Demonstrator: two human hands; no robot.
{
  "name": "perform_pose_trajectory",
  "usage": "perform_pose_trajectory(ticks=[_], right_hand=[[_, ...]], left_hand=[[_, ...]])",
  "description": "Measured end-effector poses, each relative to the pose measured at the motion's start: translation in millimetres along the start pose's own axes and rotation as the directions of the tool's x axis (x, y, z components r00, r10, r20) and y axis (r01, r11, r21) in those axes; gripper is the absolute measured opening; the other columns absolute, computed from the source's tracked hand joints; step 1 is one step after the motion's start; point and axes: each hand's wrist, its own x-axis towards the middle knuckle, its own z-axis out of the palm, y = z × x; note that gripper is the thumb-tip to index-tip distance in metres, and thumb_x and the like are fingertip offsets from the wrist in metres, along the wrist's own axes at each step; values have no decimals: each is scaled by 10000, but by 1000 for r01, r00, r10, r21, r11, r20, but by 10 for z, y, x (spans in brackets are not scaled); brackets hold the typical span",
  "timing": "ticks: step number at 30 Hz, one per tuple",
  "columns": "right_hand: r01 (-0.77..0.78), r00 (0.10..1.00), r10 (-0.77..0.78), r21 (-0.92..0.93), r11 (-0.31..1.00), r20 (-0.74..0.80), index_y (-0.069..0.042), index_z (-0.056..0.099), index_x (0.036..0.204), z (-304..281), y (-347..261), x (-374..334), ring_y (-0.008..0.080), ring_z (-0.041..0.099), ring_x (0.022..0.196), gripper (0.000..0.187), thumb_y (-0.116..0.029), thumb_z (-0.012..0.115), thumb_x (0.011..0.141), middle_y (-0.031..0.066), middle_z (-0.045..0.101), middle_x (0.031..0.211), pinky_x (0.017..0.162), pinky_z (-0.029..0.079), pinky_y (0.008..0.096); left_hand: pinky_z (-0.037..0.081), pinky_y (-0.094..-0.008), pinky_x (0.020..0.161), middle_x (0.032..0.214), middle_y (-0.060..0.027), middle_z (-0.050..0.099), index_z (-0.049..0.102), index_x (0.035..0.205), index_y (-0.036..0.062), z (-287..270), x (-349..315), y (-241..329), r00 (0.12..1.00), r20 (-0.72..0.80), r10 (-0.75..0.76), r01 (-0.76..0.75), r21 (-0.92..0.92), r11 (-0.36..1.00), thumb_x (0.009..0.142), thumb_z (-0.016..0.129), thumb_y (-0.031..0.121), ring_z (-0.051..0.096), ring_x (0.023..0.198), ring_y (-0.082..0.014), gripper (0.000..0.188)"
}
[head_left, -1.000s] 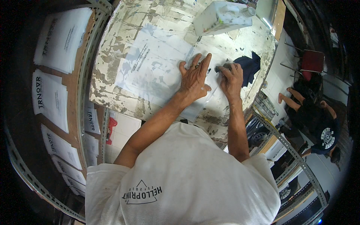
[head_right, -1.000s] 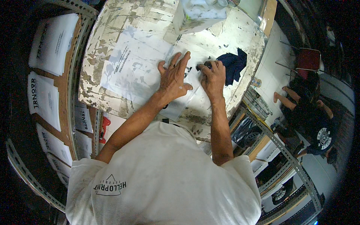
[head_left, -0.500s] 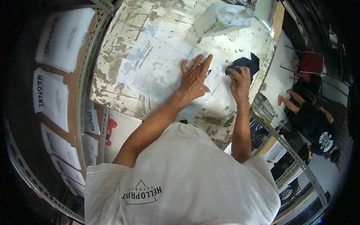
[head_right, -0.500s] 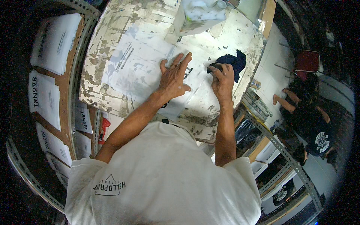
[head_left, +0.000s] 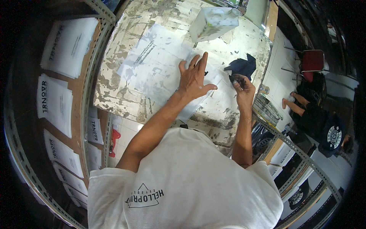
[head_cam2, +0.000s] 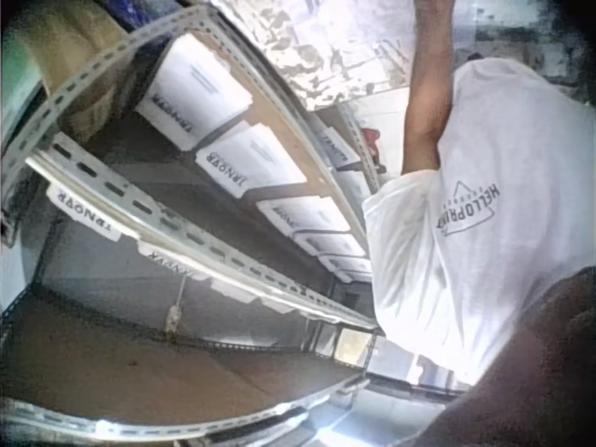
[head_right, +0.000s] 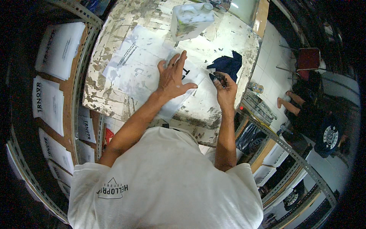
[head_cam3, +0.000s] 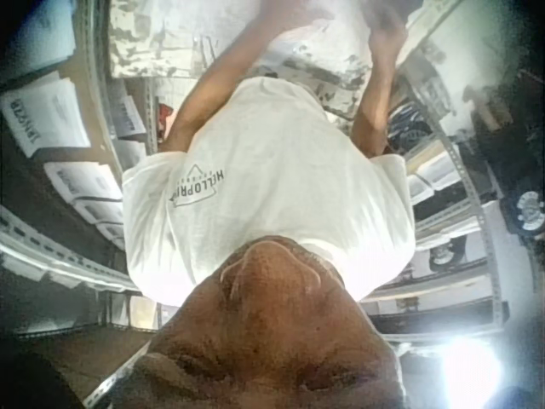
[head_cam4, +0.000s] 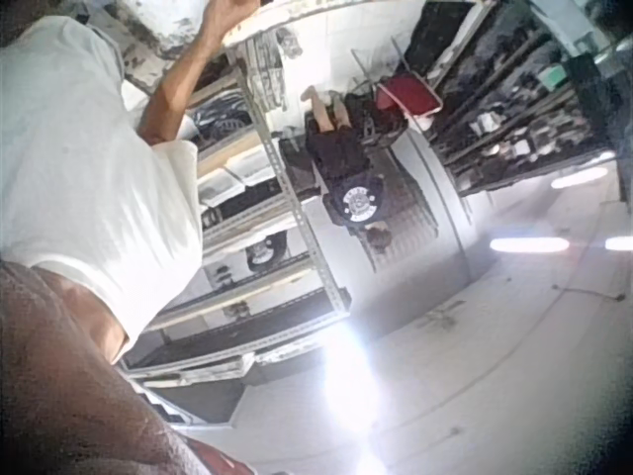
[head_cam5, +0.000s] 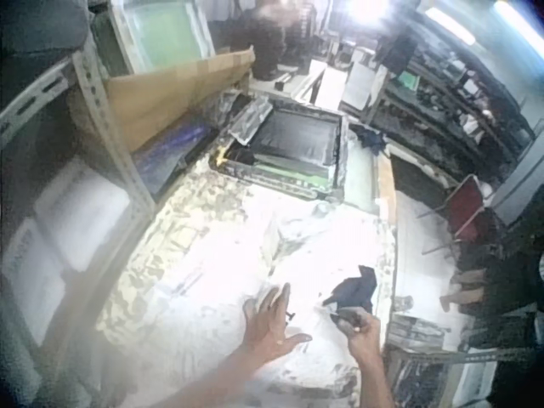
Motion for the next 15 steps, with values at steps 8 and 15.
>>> perform_pose_trajectory(ticks=[8,15], right_hand=[[-6,1000,7,-96,995,13,-19,726,1083,-71,141,-83,67,523,776,231,42,733,860,-35,670,892,730,461,233],[-29,996,19,105,994,88,3,698,1069,185,70,-99,86,623,851,209,69,715,871,14,706,926,802,504,254]], left_hand=[[158,-619,1115,1475,-202,537,37,1626,60,268,-103,56,997,69,-22,16,93,996,609,951,351,317,1499,-364,1398],[173,-628,1138,1523,-112,529,-13,1640,130,-190,-164,-168,959,279,56,-97,134,986,492,1000,251,311,1512,-332,1536]])
